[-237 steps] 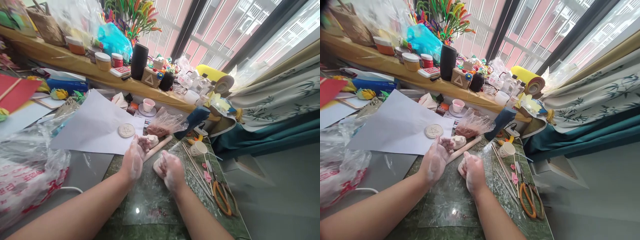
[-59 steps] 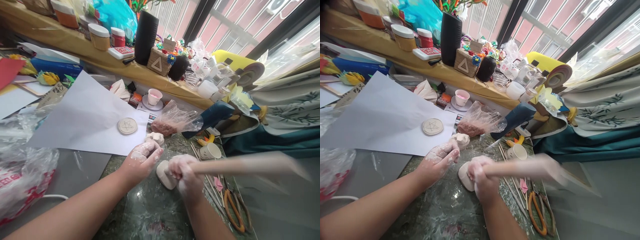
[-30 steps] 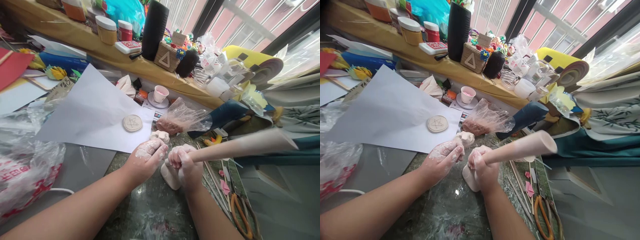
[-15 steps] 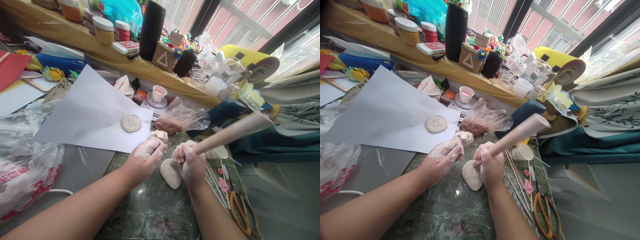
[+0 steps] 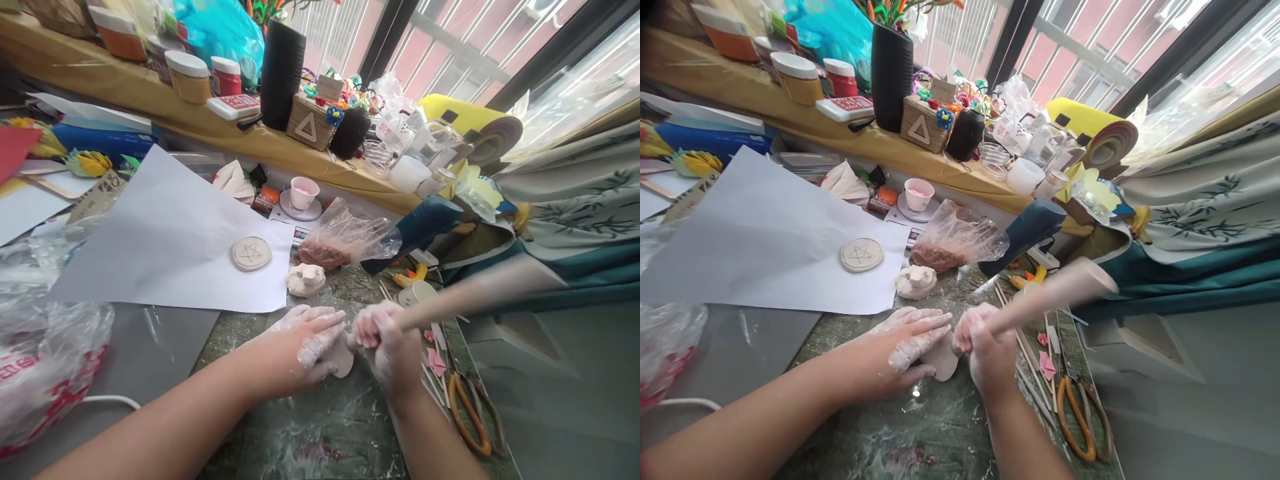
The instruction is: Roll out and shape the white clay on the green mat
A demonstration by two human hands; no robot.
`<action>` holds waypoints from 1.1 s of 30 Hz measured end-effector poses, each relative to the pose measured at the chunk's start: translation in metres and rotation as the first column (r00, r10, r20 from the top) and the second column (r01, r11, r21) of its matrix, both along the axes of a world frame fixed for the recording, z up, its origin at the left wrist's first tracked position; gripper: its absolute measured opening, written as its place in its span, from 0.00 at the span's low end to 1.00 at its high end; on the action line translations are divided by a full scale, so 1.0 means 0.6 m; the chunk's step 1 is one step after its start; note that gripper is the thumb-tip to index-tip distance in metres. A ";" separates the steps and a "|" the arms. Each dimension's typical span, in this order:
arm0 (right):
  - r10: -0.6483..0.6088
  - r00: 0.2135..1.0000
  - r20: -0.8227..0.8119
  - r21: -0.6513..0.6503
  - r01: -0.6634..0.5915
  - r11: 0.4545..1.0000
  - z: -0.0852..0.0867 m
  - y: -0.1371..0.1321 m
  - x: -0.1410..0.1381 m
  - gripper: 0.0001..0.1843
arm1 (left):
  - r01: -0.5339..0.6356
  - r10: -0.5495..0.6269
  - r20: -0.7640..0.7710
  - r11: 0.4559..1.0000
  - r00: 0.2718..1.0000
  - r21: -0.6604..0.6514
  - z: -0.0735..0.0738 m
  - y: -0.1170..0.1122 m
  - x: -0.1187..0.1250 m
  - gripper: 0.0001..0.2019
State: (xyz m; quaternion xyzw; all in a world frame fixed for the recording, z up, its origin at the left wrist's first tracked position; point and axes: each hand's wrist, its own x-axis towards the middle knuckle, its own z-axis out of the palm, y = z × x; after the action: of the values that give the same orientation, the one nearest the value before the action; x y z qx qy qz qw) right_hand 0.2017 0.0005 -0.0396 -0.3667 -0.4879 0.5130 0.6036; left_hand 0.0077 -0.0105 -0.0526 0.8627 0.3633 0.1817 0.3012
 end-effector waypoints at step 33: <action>0.003 0.998 0.058 -0.012 -0.003 1.000 -0.017 0.022 -0.012 0.20 | -0.017 0.012 -0.169 1.000 0.986 -0.025 0.003 0.002 0.000 0.45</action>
State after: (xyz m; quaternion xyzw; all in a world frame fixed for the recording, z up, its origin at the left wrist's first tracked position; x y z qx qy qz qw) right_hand 0.1944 0.0135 -0.0497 -0.3842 -0.5029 0.5058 0.5862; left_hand 0.0077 -0.0094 -0.0510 0.8683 0.3960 0.1054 0.2795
